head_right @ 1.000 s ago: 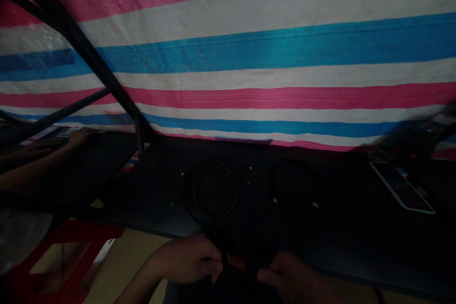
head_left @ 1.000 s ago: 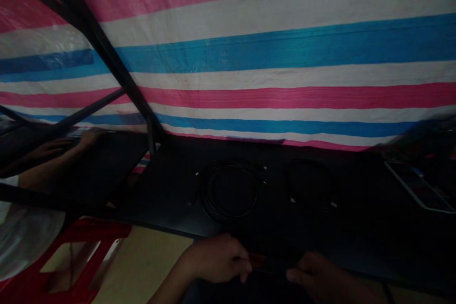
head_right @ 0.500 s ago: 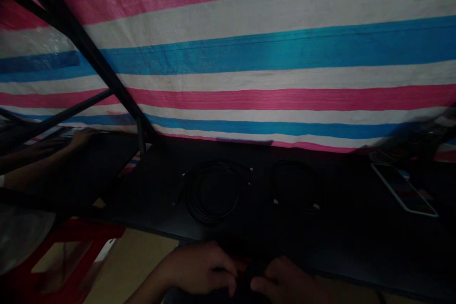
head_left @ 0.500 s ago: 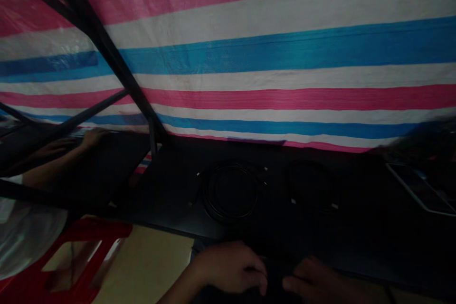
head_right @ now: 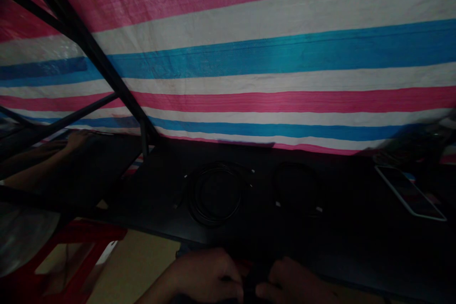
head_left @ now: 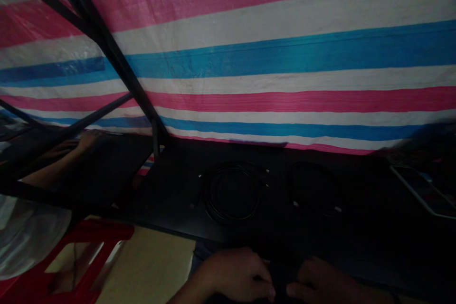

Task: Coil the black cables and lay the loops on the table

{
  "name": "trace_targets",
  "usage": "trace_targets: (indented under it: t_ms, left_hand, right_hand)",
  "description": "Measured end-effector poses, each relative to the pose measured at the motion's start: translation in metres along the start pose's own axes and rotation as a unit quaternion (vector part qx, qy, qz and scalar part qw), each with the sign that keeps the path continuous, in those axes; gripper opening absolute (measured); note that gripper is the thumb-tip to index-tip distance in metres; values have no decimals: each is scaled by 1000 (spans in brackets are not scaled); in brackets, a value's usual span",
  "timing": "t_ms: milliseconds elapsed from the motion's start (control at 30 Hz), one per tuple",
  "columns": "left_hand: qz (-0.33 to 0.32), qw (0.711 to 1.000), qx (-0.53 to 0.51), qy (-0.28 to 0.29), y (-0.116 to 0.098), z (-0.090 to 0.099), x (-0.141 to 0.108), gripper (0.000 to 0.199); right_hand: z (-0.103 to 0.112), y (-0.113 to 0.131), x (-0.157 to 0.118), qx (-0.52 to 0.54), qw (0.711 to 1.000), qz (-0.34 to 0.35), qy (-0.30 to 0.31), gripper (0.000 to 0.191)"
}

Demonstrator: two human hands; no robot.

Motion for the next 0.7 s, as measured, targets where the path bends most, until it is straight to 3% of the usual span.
trace_targets:
  t_ms: [133,267,400,600,700]
  left_hand:
    - [-13,999,-36,-5,-8,19,-14,23]
    - [-12,999,-30,-7,-11,42,-32,22]
    - [0,999,-9,32,-2,25,-27,20]
    - [-8,999,41,24,3,-15,5,14]
    - [11,999,41,12,-1,-10,3,15]
  right_hand:
    - [-1,-20,-7,83,995,-23,52,45]
    - [11,-40,-9,118,992,-13,40,52]
    - [2,-41,-8,86,993,-38,66,42]
    - [-11,0,-7,74,996,7,53,31]
    - [-20,-4,-6,89,993,-3,80,32]
Point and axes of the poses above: each hand's wrist, its own x-axis towards the middle knuckle, its own z-axis out of the back of the hand, y = z × x, the point moved 10 cm from there along x, towards the middle knuckle, and after that the axes turned 2 degrees about z, right-handed, at the moved point
